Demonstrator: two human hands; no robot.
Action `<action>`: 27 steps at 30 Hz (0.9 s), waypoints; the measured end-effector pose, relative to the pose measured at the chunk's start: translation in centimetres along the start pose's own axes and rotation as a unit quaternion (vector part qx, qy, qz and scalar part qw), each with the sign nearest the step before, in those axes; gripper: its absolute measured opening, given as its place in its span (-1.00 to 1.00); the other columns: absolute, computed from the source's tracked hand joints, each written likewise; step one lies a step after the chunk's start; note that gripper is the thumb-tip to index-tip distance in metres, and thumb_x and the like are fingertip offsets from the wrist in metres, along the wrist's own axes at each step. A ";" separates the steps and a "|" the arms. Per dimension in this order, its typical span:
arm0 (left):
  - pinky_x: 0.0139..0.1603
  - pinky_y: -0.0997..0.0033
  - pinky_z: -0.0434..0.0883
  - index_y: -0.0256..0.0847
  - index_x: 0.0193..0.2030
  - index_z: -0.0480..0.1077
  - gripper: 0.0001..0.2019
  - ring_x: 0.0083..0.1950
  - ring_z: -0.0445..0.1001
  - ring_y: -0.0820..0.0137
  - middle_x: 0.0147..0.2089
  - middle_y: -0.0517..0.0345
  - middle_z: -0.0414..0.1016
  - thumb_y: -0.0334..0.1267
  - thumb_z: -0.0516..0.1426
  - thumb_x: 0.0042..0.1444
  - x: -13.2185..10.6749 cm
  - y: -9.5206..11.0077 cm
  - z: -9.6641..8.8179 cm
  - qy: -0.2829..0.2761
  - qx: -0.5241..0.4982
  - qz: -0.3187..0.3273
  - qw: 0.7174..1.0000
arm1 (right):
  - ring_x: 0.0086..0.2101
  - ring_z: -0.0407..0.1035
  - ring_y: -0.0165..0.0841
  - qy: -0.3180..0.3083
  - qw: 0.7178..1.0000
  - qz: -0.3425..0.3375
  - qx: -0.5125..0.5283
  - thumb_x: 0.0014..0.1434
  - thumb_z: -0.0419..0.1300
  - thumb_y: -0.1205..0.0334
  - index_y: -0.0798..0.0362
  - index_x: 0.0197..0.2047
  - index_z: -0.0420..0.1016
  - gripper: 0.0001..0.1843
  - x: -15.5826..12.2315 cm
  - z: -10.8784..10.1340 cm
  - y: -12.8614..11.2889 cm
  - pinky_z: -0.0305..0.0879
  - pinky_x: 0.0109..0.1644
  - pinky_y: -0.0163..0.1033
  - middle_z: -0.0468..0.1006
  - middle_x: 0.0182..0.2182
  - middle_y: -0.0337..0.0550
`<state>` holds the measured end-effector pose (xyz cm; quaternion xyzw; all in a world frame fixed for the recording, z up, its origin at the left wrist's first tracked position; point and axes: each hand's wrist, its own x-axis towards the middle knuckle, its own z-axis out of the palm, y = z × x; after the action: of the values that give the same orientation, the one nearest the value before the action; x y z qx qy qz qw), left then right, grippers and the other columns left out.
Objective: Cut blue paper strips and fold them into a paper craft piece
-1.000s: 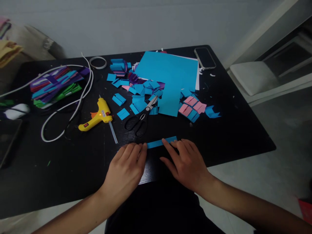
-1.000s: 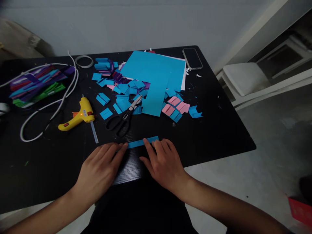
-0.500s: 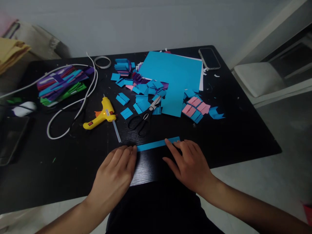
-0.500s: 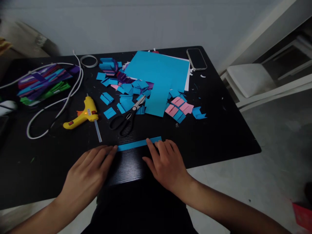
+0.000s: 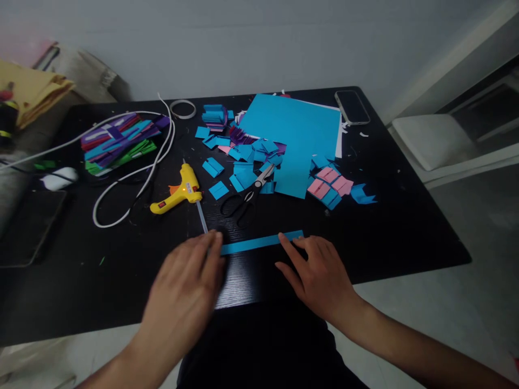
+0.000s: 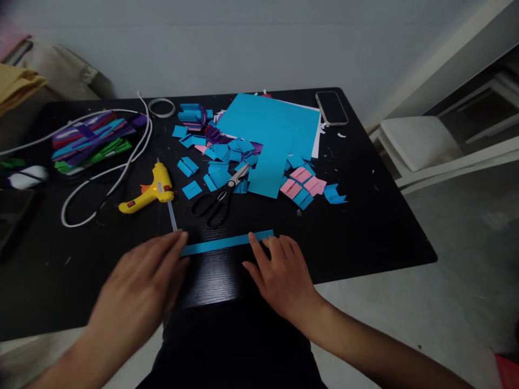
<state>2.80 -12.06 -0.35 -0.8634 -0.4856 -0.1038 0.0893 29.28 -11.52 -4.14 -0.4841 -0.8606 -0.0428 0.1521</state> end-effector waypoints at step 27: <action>0.24 -0.04 0.40 -0.50 0.38 0.29 -0.42 0.29 0.47 0.02 0.30 -0.27 0.51 -0.03 0.04 0.44 2.0 7.4 3.5 -0.034 -0.117 -0.017 0.992 | -0.07 0.38 -0.06 0.005 0.996 0.090 0.007 0.45 0.14 0.07 0.14 0.28 0.49 -0.54 -1.2 -1.1 2.6 0.41 0.04 0.18 0.47 -0.10 0.11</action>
<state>10.52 -13.29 -3.58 -0.8627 -0.4872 -0.1321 -0.0311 32.30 -11.31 -3.69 -0.5581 -0.8134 -0.0256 0.1624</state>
